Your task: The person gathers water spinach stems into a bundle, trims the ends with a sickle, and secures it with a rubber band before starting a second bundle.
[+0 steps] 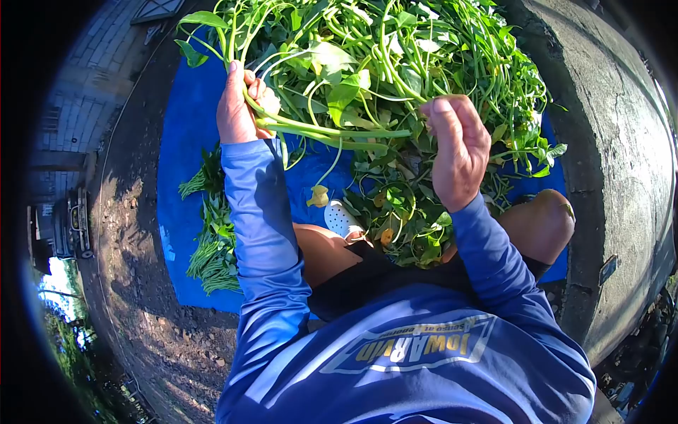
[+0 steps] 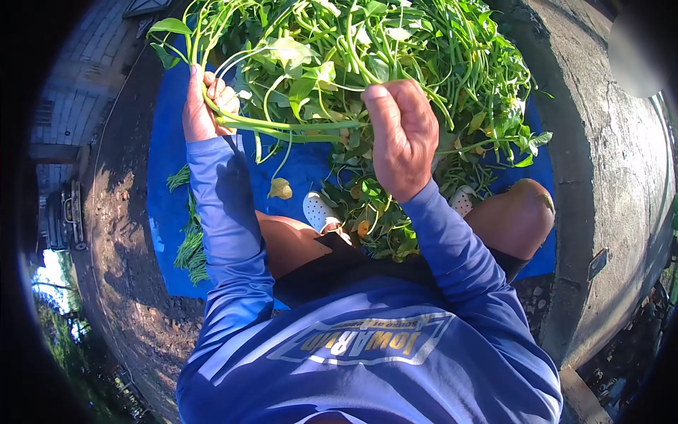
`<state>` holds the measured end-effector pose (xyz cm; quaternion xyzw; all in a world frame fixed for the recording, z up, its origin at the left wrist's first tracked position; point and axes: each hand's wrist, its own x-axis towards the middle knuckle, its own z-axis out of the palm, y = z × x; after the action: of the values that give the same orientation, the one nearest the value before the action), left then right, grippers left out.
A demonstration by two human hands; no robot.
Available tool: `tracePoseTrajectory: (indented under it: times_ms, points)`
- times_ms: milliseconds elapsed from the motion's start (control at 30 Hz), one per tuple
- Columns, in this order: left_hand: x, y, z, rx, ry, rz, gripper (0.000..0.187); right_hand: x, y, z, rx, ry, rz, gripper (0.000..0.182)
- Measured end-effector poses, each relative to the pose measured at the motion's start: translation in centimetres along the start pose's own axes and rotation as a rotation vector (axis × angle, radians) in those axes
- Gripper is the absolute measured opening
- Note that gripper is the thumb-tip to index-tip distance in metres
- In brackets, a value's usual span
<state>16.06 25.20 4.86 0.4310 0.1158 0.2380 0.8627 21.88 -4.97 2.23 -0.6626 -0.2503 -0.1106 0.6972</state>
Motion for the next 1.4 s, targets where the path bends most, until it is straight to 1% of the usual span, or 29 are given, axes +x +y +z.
tracePoseTrajectory:
  times_ms: [33, 67, 100, 167, 233, 300, 367, 400, 500, 533, 633, 667, 767, 800, 900, 933, 1033, 1067, 1100, 1133, 1167, 1233, 1300, 1333, 1367, 1400]
  points:
    - [-0.2, -0.2, 0.4, 0.046, 0.031, 0.040, 0.037, -0.3, -0.9, -0.4, -0.152, -0.044, -0.182, 0.012]
    - [-0.3, -0.4, 0.7, 0.089, 0.060, 0.084, 0.037, -1.1, -2.0, 0.1, -0.182, -0.107, -0.215, 0.022]
    - [-0.3, -0.7, 1.0, 0.130, 0.091, 0.125, 0.038, -1.7, -2.9, 0.7, -0.181, -0.250, -0.057, 0.022]
    - [-0.6, -1.4, 1.8, 0.119, 0.095, 0.134, 0.037, -2.6, -2.4, 2.6, -0.353, -0.324, -0.065, 0.022]
    - [-0.9, -1.6, 3.0, 0.163, 0.093, 0.166, 0.037, -2.1, -2.3, 3.5, -0.444, -0.239, -0.133, 0.023]
    - [-0.3, -1.8, 2.5, 0.141, 0.085, 0.209, 0.039, -1.2, -1.8, 3.7, -0.448, -0.301, -0.140, 0.025]
    - [-0.8, -1.4, 2.5, 0.213, 0.095, 0.213, 0.040, -0.6, -0.8, 2.2, -0.382, -0.508, -0.064, 0.028]
    - [-0.8, -1.5, 2.5, 0.230, 0.107, 0.220, 0.040, -0.4, -0.7, 1.9, -0.384, -0.556, -0.039, 0.026]
    - [-0.8, -1.6, 2.5, 0.237, 0.116, 0.235, 0.039, 0.4, -1.5, 0.7, -0.287, -0.688, 0.172, 0.025]
    - [-0.7, -1.6, 2.5, 0.241, 0.118, 0.241, 0.039, 0.5, -1.3, 0.4, -0.370, -0.657, -0.017, 0.022]
    - [-0.8, -1.4, 2.4, 0.258, 0.127, 0.259, 0.039, 1.5, -2.6, -0.1, -0.307, -0.770, 0.172, 0.020]
    - [-0.8, -1.6, 2.4, 0.238, 0.126, 0.254, 0.039, 1.5, -2.4, 0.0, -0.298, -0.785, 0.125, 0.022]
    - [-0.9, -1.6, 2.9, 0.219, 0.153, 0.245, 0.039, 1.3, -1.7, 0.6, -0.250, -0.751, 0.074, 0.025]
    - [-1.1, -1.6, 3.1, 0.231, 0.151, 0.250, 0.039, 1.7, -2.6, 0.6, -0.234, -0.810, 0.232, 0.026]
    - [-1.1, -1.9, 3.2, 0.230, 0.159, 0.264, 0.039, 1.5, -1.8, 1.0, 0.012, -0.835, 0.565, 0.024]
    - [-1.1, -2.1, 3.3, 0.220, 0.157, 0.274, 0.039, 1.5, -1.7, 1.0, -0.004, -0.822, 0.598, 0.025]
    - [-1.6, -2.8, 3.9, 0.250, 0.147, 0.282, 0.038, 1.3, -0.2, 1.8, -0.115, -0.878, 0.491, 0.024]
    - [-1.7, -3.4, 4.3, 0.294, 0.144, 0.309, 0.038, 1.2, 0.0, 2.0, -0.226, -0.943, 0.504, 0.023]
    - [-1.7, -4.0, 4.6, 0.339, 0.141, 0.332, 0.038, 0.3, 0.1, 2.3, -0.449, -1.066, 0.377, 0.023]
    - [-1.3, -4.1, 4.8, 0.295, 0.209, 0.336, 0.038, -1.0, 0.5, 2.7, -0.670, -1.181, 0.242, 0.023]
    - [-1.2, -3.5, 4.9, 0.238, 0.277, 0.286, 0.038, -2.5, 1.2, 2.8, -0.891, -1.285, 0.095, 0.023]
    - [-0.4, -2.5, 3.6, 0.213, 0.252, 0.315, 0.039, -6.3, 5.5, 1.9, -0.717, -1.621, 0.209, 0.025]
    - [-0.6, -1.8, 2.8, 0.218, 0.203, 0.265, 0.039, -10.5, 8.4, -2.0, -0.812, -1.340, 0.008, 0.026]
    - [-0.7, -1.8, 2.7, 0.237, 0.220, 0.275, 0.038, -10.6, 7.6, -2.4, -0.843, -1.193, -0.083, 0.027]
    - [-0.9, -2.0, 2.8, 0.260, 0.233, 0.275, 0.038, -10.0, 7.7, -2.4, -0.705, -1.092, 0.136, 0.029]
    - [-1.2, -2.0, 3.0, 0.260, 0.237, 0.258, 0.037, -6.9, 4.8, -1.7, -0.568, -0.976, 0.357, 0.032]
